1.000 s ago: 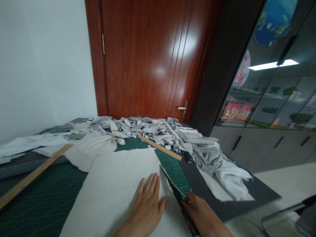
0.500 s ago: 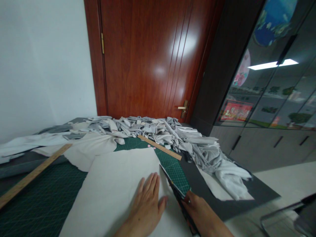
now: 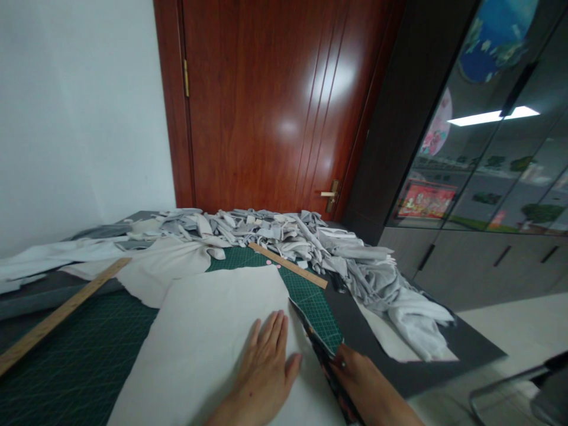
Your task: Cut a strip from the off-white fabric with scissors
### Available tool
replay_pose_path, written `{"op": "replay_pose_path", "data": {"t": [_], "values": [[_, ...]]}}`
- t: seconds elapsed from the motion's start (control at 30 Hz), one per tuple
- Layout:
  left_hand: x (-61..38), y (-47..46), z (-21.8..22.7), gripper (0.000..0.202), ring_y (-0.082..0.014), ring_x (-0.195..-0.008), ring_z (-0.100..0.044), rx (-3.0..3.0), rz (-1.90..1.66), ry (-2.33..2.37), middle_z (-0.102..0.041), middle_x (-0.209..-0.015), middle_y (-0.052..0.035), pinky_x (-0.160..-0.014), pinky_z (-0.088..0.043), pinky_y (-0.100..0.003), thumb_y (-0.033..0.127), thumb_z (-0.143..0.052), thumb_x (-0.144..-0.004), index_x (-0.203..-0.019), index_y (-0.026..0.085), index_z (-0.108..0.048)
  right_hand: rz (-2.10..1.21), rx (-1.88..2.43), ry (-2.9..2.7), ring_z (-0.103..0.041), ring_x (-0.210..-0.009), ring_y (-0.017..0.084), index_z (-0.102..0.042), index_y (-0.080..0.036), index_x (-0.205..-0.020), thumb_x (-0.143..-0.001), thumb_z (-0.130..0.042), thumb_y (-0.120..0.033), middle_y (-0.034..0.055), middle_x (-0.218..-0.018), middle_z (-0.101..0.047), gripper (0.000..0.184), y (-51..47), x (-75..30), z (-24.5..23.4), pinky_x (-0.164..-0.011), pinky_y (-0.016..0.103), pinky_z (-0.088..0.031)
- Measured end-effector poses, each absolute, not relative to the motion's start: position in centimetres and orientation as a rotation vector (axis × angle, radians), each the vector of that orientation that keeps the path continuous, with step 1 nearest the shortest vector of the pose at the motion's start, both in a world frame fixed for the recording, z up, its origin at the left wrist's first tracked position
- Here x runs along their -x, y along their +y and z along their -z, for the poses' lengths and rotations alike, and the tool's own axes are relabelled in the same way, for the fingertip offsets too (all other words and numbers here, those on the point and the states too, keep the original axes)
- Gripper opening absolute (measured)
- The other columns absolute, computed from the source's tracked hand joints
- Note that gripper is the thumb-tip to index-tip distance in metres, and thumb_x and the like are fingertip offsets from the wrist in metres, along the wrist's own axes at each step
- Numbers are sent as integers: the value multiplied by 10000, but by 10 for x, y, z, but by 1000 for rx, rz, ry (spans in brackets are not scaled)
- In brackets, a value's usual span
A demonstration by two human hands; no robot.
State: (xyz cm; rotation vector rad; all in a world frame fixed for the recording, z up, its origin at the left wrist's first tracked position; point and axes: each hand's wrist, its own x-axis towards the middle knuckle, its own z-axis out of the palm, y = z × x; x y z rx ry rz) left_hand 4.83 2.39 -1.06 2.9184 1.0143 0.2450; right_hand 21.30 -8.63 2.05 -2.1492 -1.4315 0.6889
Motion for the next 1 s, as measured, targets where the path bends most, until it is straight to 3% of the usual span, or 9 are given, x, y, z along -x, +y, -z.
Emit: {"op": "replay_pose_path", "data": {"t": [0.1, 0.3, 0.53, 0.67, 0.83, 0.93, 1.0], "values": [[-48, 24, 11, 711, -280, -1450, -145, -2914, -258, 1015, -152, -1555, -119, -1183, -189, -548, 548, -175, -986, -1485, 46, -246, -710, 2178, -1426, -646, -610, 192, -544, -182, -853, -895, -387, -255, 84, -761, -694, 178, -87, -215, -21, -569, 269, -439], [-49, 23, 9, 714, -279, -1452, -132, -2910, -203, 1019, -130, -1555, -120, -1183, -174, -551, 547, -164, -986, -1490, 45, -225, -610, 2135, -1459, -651, -783, 227, -539, -186, -790, -843, -440, -371, 106, -821, -690, 217, -90, -231, -19, -682, 300, -443], [-49, 22, 7, 680, -277, -1453, -133, -2900, -211, 1032, -138, -1557, -120, -1186, -170, -544, 513, -206, -990, -1493, 56, -237, -636, 2041, -1290, -512, -552, 169, -504, -213, -739, -746, -431, -575, 7, -594, -541, 370, -90, -262, -20, -493, 281, -354], [-49, 22, 5, 686, -273, -1455, -123, -2877, -192, 1015, -129, -1562, -122, -1187, -152, -541, 511, -207, -988, -1494, 49, -226, -845, 1861, -1077, -445, -488, 116, -498, -206, -703, -639, -571, -714, -42, -541, -501, 518, -96, -264, -41, -503, 258, -320], [-43, 27, -17, 749, -285, -1449, -120, -2764, -51, 986, -121, -1557, -160, -1177, -194, -510, 513, -363, -943, -1489, 18, -228, -1185, 1613, -898, -394, -478, 44, -568, -154, -779, -647, -698, -703, -63, -580, -533, 579, -115, -251, -58, -488, 194, -254], [-42, 38, -38, 776, -307, -1424, -227, -2714, 20, 948, -213, -1535, -195, -1129, -318, -486, 529, -421, -912, -1474, 12, -284, -1267, 1578, -868, -381, -450, 28, -594, -143, -781, -649, -709, -704, -66, -566, -528, 588, -119, -252, -47, -461, 181, -246], [-47, 49, -48, 751, -308, -1419, -263, -2735, -20, 956, -267, -1529, -192, -1130, -308, -495, 527, -407, -915, -1475, 38, -304, -1308, 1589, -851, -393, -435, 30, -630, -137, -817, -613, -706, -738, -65, -555, -523, 639, -118, -254, -34, -444, 177, -250]]}}
